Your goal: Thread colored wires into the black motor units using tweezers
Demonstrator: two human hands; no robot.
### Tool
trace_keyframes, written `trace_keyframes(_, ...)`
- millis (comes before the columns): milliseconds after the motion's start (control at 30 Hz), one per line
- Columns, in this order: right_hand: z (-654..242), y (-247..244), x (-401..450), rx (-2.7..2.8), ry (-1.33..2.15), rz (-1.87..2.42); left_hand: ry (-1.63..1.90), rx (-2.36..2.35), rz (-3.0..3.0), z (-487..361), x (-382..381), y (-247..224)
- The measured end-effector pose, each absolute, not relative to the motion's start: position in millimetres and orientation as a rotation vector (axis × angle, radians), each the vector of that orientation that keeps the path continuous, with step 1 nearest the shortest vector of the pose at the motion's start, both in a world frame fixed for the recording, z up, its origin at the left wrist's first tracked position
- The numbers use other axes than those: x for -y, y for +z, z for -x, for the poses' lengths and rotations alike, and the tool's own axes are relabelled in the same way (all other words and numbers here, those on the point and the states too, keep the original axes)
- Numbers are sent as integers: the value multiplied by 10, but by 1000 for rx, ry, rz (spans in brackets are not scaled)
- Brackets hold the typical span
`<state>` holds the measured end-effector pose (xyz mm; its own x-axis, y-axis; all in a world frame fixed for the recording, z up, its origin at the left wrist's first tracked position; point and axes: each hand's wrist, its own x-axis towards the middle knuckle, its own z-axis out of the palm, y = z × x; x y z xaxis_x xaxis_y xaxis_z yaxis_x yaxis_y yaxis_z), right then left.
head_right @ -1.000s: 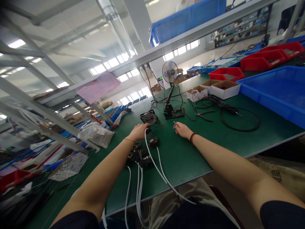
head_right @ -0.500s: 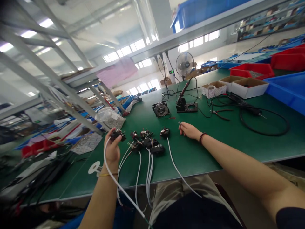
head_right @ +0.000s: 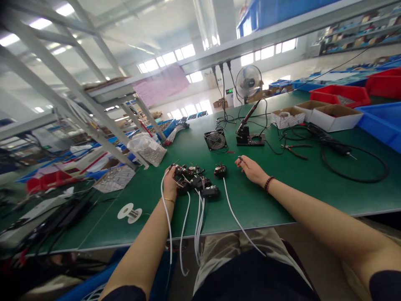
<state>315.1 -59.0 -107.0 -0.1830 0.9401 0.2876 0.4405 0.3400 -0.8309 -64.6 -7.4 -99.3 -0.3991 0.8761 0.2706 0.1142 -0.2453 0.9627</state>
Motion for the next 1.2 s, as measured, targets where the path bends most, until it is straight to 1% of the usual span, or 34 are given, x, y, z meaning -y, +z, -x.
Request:
trace_keyframes(200,-2805,-1019,799,2002,580,1123,1638,-1465,-1243,120,324,-1079)
trace_keyframes(367,-2763,-1057,1118,2110,476,1190,1602,-1503,-1342,-538,529,-1154)
trace_keyframes(500,-2987,-1042,1282,2151,394,1312,1543,-1524,-1390,-1100,611,-1168)
trace_keyframes(667,-3523,-827,1358,2128,292,1474,1483,-1566,-1401,-1678,649,-1099)
trace_keyframes(800,-3798,-722,1700,2144,187,1492,1445,-1599,-1381,-1918,649,-1023)
trace_keyframes(933,-3829,-861,1968,2296,-40,1492,1428,-1640,-1330,-2007,662,-960)
trace_keyframes(1067,-3959,-927,1755,2332,-69,1501,1427,-1659,-1210,-2151,664,-838)
trace_keyframes(1200,-4263,-766,1438,2390,-37,1435,1441,-1569,-1037,-2325,619,-622)
